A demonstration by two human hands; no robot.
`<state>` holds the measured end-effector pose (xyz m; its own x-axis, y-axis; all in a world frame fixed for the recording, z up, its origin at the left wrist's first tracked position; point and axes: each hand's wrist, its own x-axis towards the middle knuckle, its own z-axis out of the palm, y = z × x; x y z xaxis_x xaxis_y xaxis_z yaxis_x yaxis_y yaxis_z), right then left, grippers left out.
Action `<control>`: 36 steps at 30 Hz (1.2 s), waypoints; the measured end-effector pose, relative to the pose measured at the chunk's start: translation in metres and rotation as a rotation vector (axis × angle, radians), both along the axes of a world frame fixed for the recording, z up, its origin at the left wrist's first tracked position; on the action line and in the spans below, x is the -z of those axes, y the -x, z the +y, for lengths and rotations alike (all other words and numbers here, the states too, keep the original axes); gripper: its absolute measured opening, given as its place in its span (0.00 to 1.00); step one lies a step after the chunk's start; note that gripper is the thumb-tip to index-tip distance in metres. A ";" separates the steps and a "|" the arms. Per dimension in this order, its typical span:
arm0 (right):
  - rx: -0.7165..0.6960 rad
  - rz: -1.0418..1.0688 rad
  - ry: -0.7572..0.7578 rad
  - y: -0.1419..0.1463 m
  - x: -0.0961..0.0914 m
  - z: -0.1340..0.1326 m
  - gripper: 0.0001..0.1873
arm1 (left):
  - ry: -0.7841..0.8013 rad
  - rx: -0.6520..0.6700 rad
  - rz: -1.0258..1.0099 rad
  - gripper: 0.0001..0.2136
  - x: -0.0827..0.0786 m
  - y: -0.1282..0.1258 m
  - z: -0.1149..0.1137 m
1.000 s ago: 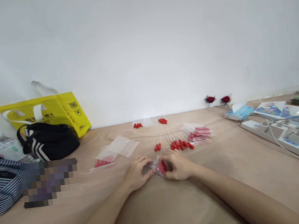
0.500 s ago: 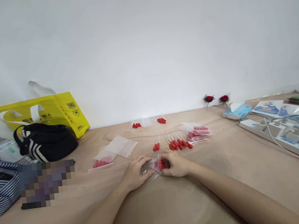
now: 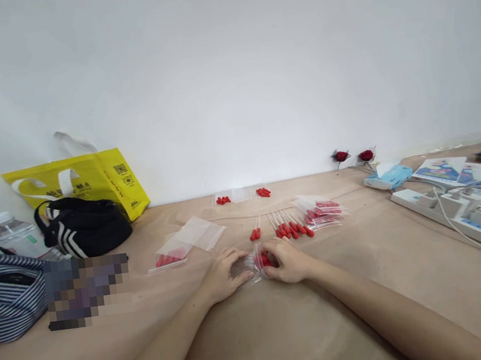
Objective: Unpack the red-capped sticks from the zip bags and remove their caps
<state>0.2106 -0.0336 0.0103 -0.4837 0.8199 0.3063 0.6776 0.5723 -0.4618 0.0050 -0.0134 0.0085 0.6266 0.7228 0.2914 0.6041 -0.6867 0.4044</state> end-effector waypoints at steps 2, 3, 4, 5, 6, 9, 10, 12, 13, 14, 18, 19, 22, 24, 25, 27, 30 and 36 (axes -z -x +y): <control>-0.043 -0.008 0.064 -0.002 0.001 0.001 0.09 | 0.009 -0.001 0.004 0.15 0.000 0.000 -0.001; -0.051 -0.003 0.102 -0.002 0.001 0.002 0.09 | 0.012 0.001 0.005 0.15 0.000 0.000 -0.001; -0.049 0.010 0.129 -0.001 0.002 0.002 0.07 | 0.012 0.004 0.003 0.15 -0.001 0.000 -0.001; -0.044 0.029 0.142 -0.001 0.003 0.002 0.05 | 0.011 0.008 0.001 0.14 -0.001 0.000 -0.001; -0.036 0.056 0.142 0.000 0.004 0.002 0.04 | 0.009 0.012 -0.003 0.14 -0.001 0.000 -0.001; 0.009 0.164 0.146 -0.001 0.007 0.004 0.04 | 0.010 0.018 -0.014 0.15 -0.001 0.000 -0.001; 0.026 0.202 0.166 -0.003 0.008 0.005 0.04 | 0.013 0.017 -0.015 0.16 -0.001 0.000 -0.001; 0.069 0.279 0.217 -0.009 0.009 0.008 0.03 | 0.018 0.009 -0.016 0.16 -0.001 0.001 -0.001; 0.090 0.321 0.250 -0.012 0.010 0.009 0.03 | 0.021 0.006 -0.013 0.17 -0.001 0.001 -0.001; 0.105 0.368 0.288 -0.016 0.011 0.011 0.04 | 0.024 0.005 -0.009 0.17 -0.001 0.001 -0.001; 0.088 0.601 0.460 -0.025 0.017 0.016 0.13 | 0.026 0.029 -0.003 0.16 -0.003 0.000 -0.001; 0.067 0.648 0.497 -0.025 0.019 0.016 0.16 | 0.022 0.033 -0.002 0.16 -0.003 0.000 -0.001; 0.040 0.712 0.544 -0.021 0.025 0.017 0.19 | 0.009 0.028 0.003 0.16 -0.002 -0.001 0.000; 0.031 0.714 0.530 -0.017 0.027 0.017 0.19 | 0.012 0.028 0.007 0.16 -0.002 -0.001 0.000; 0.024 0.709 0.518 -0.016 0.028 0.017 0.18 | 0.015 0.028 0.007 0.16 -0.003 0.000 0.000; 0.018 0.712 0.509 -0.015 0.027 0.017 0.17 | 0.022 0.028 0.008 0.16 -0.004 0.000 -0.001; 0.086 0.773 0.568 -0.019 0.021 0.015 0.16 | 0.035 0.021 0.011 0.15 -0.005 0.000 -0.002; 0.221 0.893 0.530 -0.051 -0.006 0.009 0.16 | 0.075 -0.021 -0.016 0.20 -0.005 0.002 -0.002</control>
<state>0.2620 -0.0245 0.0167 -0.0832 0.9950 0.0547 0.0337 0.0577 -0.9978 0.0035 -0.0155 0.0132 0.6068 0.7560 0.2455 0.6113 -0.6412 0.4638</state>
